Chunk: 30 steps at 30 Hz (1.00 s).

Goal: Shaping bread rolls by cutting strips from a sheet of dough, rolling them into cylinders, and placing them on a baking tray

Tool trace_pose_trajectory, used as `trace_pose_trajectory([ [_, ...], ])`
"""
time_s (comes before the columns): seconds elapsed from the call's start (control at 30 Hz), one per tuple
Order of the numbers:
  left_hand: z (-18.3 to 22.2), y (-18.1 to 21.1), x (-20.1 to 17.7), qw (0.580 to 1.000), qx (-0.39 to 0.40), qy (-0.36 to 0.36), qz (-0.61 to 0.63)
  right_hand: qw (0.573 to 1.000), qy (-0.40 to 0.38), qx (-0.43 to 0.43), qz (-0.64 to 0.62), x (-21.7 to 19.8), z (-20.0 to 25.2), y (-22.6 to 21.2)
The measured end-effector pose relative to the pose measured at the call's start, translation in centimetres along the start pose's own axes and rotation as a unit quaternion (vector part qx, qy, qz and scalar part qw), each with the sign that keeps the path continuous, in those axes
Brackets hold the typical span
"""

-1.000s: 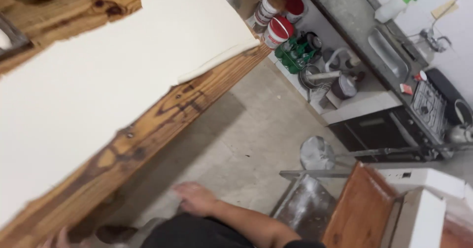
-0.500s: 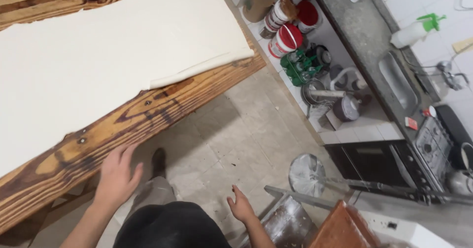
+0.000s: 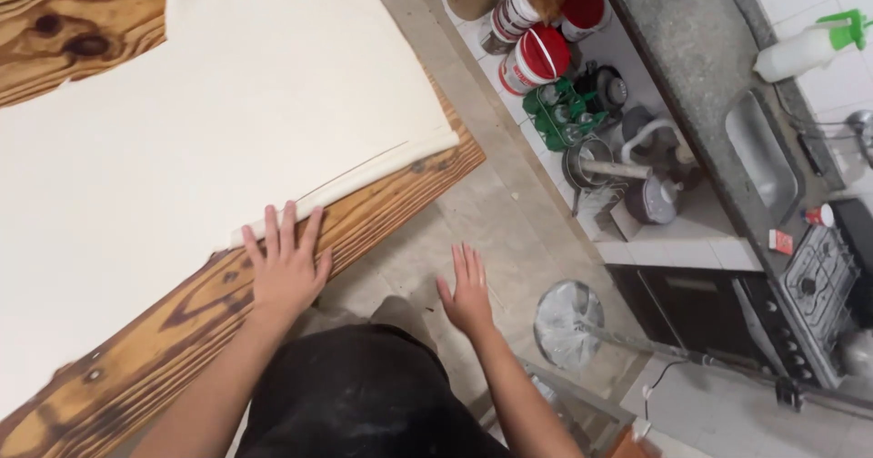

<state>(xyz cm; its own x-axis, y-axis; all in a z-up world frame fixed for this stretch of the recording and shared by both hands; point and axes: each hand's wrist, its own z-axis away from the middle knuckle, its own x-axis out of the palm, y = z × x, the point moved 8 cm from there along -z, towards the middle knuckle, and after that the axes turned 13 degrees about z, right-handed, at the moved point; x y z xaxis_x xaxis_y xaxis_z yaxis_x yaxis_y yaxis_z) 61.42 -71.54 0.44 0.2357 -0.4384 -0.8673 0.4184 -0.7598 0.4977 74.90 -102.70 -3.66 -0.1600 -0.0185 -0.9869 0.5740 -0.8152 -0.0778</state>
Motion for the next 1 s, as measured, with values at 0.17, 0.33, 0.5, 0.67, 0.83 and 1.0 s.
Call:
trace_pose_trajectory([
  [0.17,-1.3,-1.6,3.3,0.995,-0.075,-0.027,-0.061,0.989,0.015,-0.137,0.062,-6.0,-14.9,-2.3],
  [0.33,-2.6,-2.1,2.8,0.987,-0.136,0.085,-0.003,0.928,0.035,-0.327,0.175,-6.3,-25.0,-4.5],
  [0.5,-4.5,-3.9,3.7,0.968,-0.201,0.023,-0.150,0.860,0.089,-0.471,0.173,-6.2,-30.6,-5.6],
  [0.67,-5.0,-4.3,5.8,0.985,-0.139,-0.015,-0.104,0.815,0.065,-0.564,0.113,-5.2,-30.1,-4.1],
  [0.83,-2.9,0.7,-1.0,0.983,-0.140,-0.049,0.107,0.834,-0.200,-0.514,-0.002,-11.2,-26.7,-5.1],
  [1.0,2.6,-1.9,1.1,0.994,-0.075,0.049,-0.060,0.839,-0.136,-0.518,0.094,-9.1,-23.1,-7.0],
])
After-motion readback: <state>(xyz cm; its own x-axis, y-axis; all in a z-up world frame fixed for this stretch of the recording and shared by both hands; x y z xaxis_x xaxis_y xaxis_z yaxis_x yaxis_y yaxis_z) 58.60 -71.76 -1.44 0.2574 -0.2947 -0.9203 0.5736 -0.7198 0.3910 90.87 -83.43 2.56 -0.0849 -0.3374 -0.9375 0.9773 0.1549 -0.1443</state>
